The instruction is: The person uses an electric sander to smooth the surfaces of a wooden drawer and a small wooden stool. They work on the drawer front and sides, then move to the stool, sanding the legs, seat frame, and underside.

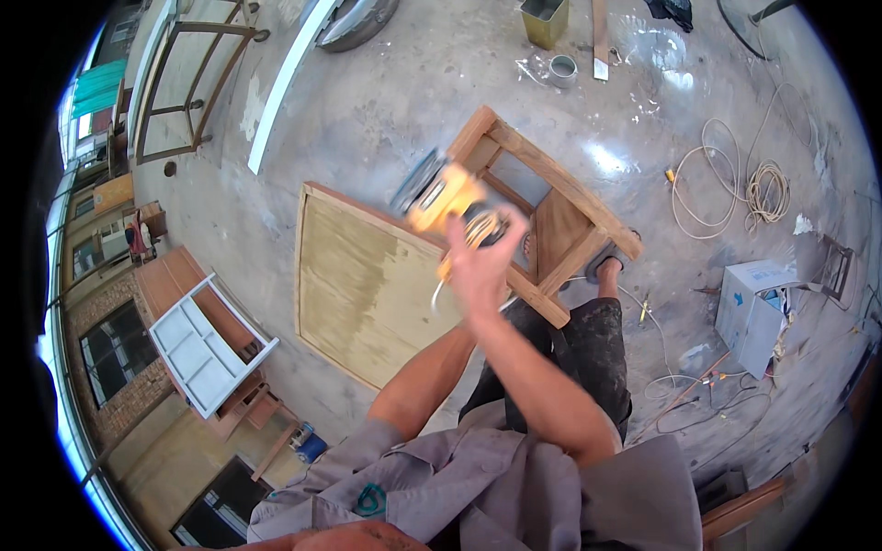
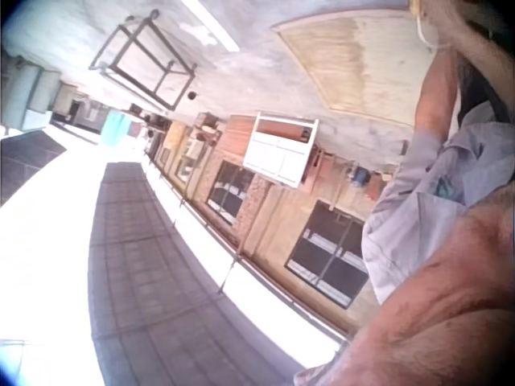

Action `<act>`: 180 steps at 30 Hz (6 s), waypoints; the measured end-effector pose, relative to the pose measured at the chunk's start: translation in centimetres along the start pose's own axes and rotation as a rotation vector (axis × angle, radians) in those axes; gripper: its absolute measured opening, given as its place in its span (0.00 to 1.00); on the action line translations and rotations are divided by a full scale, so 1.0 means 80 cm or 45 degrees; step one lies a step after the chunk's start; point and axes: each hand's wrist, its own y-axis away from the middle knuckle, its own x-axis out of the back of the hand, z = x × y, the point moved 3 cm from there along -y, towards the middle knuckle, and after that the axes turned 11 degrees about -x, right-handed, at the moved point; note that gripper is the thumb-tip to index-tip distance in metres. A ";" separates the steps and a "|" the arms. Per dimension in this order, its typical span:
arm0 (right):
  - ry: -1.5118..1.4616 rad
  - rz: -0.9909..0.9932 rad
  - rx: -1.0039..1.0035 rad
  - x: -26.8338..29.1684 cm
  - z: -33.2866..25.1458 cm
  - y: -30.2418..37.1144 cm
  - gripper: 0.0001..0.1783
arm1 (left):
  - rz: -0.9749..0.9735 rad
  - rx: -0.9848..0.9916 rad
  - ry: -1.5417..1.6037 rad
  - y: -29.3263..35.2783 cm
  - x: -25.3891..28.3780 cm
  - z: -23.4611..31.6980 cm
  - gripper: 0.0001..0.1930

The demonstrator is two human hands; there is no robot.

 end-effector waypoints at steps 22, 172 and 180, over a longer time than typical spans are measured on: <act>1.045 -0.312 0.443 -0.008 -0.258 -0.157 0.33 | 0.205 0.273 0.115 0.012 -0.013 -0.002 0.30; 2.758 -1.291 1.460 0.221 -0.230 -0.028 0.29 | 0.608 0.479 -0.087 0.024 -0.058 0.048 0.32; 2.754 -1.796 1.582 0.205 -0.150 0.002 0.29 | 0.664 0.479 -0.123 0.032 -0.070 0.029 0.33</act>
